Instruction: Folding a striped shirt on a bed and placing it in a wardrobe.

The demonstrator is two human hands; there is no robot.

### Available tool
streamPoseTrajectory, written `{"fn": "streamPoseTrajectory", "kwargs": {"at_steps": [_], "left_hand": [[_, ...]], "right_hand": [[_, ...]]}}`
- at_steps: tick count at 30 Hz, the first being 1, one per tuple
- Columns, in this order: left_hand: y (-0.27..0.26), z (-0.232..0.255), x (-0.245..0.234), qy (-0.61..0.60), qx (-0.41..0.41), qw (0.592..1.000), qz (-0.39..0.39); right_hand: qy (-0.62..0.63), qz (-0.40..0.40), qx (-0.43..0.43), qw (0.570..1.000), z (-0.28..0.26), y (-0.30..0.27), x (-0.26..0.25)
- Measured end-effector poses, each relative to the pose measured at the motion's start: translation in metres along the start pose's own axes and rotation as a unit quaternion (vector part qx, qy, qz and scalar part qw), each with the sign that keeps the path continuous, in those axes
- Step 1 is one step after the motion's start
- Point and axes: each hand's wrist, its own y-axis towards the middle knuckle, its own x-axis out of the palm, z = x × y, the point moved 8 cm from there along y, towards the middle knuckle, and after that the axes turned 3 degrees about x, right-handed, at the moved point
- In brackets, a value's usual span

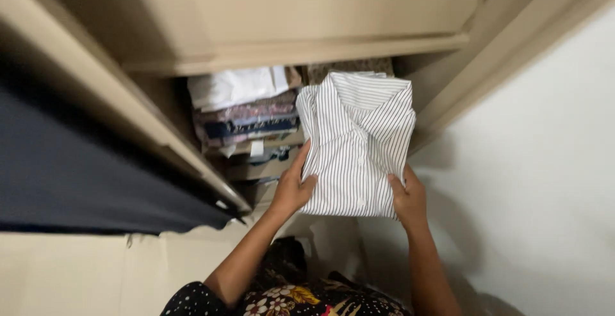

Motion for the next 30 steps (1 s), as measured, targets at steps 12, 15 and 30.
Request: {"fn": "streamPoseTrajectory", "kwargs": {"at_steps": [12, 15, 30], "left_hand": [[0.110, 0.013, -0.012, 0.031, 0.058, 0.998, -0.017], [0.135, 0.010, -0.007, 0.071, -0.093, 0.992, -0.057], [0.123, -0.085, 0.025, -0.030, -0.160, 0.985, 0.056]], "right_hand": [[-0.033, 0.065, -0.025, 0.997, 0.014, 0.103, 0.011], [-0.023, 0.074, -0.089, 0.993, -0.012, 0.134, 0.003], [0.021, -0.062, -0.090, 0.994, 0.031, 0.179, 0.010]]}}
